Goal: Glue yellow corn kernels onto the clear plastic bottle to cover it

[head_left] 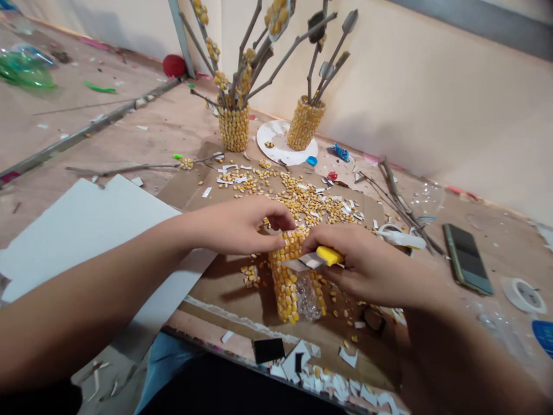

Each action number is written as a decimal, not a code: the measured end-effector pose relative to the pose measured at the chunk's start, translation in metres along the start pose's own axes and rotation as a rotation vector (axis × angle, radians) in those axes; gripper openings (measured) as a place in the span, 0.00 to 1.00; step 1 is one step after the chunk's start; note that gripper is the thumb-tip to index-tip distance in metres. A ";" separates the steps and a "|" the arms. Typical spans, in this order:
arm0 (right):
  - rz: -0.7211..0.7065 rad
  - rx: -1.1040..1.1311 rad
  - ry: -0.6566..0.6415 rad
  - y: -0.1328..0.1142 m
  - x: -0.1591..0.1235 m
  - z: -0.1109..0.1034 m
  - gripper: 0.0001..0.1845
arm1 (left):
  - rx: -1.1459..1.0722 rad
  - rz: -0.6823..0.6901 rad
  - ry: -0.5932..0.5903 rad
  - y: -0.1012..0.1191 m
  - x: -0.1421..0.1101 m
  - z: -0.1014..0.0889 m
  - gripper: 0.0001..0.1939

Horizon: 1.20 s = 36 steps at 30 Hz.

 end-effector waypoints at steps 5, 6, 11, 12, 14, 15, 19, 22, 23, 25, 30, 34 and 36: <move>0.043 -0.070 -0.065 -0.006 0.002 0.006 0.12 | -0.122 0.004 0.009 -0.001 0.002 0.004 0.16; 0.045 -0.078 -0.078 -0.006 0.003 0.006 0.12 | -0.122 0.004 0.015 -0.001 0.003 0.004 0.17; 0.050 -0.084 -0.067 -0.002 0.006 0.007 0.09 | -0.133 0.005 0.028 -0.002 0.005 0.007 0.17; 0.048 -0.070 -0.047 -0.001 0.007 0.007 0.08 | -0.131 0.003 0.026 -0.001 0.005 0.007 0.17; 0.041 -0.034 0.014 0.001 0.008 0.005 0.05 | -0.100 0.000 0.007 -0.001 0.006 0.009 0.17; 0.042 -0.018 0.046 0.002 0.009 0.003 0.04 | -0.075 -0.003 -0.016 -0.001 0.006 0.010 0.17; 0.102 0.083 0.094 0.008 0.012 0.000 0.07 | -0.028 0.002 -0.086 -0.003 0.006 0.013 0.16; 0.161 0.166 0.135 0.012 0.013 -0.002 0.09 | -0.068 0.052 -0.083 -0.003 0.007 0.014 0.14; 0.178 0.176 0.152 0.014 0.013 -0.003 0.09 | -0.079 0.067 -0.070 -0.003 0.007 0.014 0.14; 0.200 0.174 0.162 0.015 0.013 -0.003 0.10 | -0.092 0.079 -0.038 -0.004 0.007 0.014 0.14; 0.172 0.101 0.166 0.013 0.015 -0.001 0.11 | -0.183 0.071 -0.032 -0.004 0.006 0.016 0.20; 0.155 0.079 0.164 0.011 0.015 -0.001 0.11 | -0.229 0.051 -0.002 -0.004 0.006 0.014 0.21; 0.149 0.091 0.151 0.011 0.015 0.000 0.10 | -0.233 0.032 0.000 -0.003 0.006 0.014 0.20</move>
Point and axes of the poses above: each hand's wrist, its own x-axis towards the middle knuckle, its own z-axis out of the palm, y = z × x, the point moved 5 cm from there along x, towards the middle knuckle, and after that the axes turned 2 degrees about x, right-handed, at the moved point
